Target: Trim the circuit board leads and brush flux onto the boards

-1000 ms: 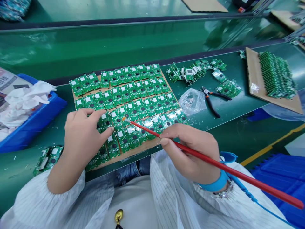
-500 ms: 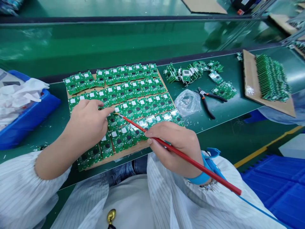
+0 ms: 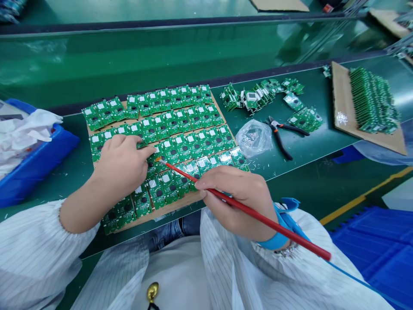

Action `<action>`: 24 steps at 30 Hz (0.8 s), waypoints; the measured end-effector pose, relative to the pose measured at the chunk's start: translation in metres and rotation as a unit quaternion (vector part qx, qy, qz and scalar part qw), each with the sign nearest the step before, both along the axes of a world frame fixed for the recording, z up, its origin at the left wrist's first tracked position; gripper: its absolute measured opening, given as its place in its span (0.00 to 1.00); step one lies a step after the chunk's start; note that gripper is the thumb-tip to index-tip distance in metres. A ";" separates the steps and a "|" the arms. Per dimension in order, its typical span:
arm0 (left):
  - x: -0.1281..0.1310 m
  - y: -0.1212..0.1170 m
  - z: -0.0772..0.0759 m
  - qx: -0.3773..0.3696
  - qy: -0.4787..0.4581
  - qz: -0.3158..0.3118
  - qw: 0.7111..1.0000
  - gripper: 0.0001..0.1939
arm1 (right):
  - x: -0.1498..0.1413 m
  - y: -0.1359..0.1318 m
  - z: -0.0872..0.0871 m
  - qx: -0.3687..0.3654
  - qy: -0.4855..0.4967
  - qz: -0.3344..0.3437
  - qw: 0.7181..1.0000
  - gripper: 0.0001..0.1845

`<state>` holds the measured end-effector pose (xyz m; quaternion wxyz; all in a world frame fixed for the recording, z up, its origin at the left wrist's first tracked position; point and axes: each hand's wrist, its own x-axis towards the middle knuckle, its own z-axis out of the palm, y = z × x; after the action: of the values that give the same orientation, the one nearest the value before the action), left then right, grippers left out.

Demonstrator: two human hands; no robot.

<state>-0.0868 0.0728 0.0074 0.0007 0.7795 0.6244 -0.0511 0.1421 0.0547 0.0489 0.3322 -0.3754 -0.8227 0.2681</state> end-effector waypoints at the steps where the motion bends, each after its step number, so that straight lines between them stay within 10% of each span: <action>1: 0.000 0.000 0.000 0.002 0.001 -0.001 1.000 0.21 | 0.000 0.001 0.000 0.001 -0.004 0.003 1.000 0.08; 24: 0.013 0.010 0.005 -0.019 -0.019 -0.010 1.000 0.23 | 0.024 0.003 -0.004 0.018 -0.005 -0.045 0.999 0.11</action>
<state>-0.0743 0.0823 0.0127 0.0269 0.7864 0.6152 -0.0485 0.1663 0.0578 0.0453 0.3468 -0.4070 -0.8113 0.2363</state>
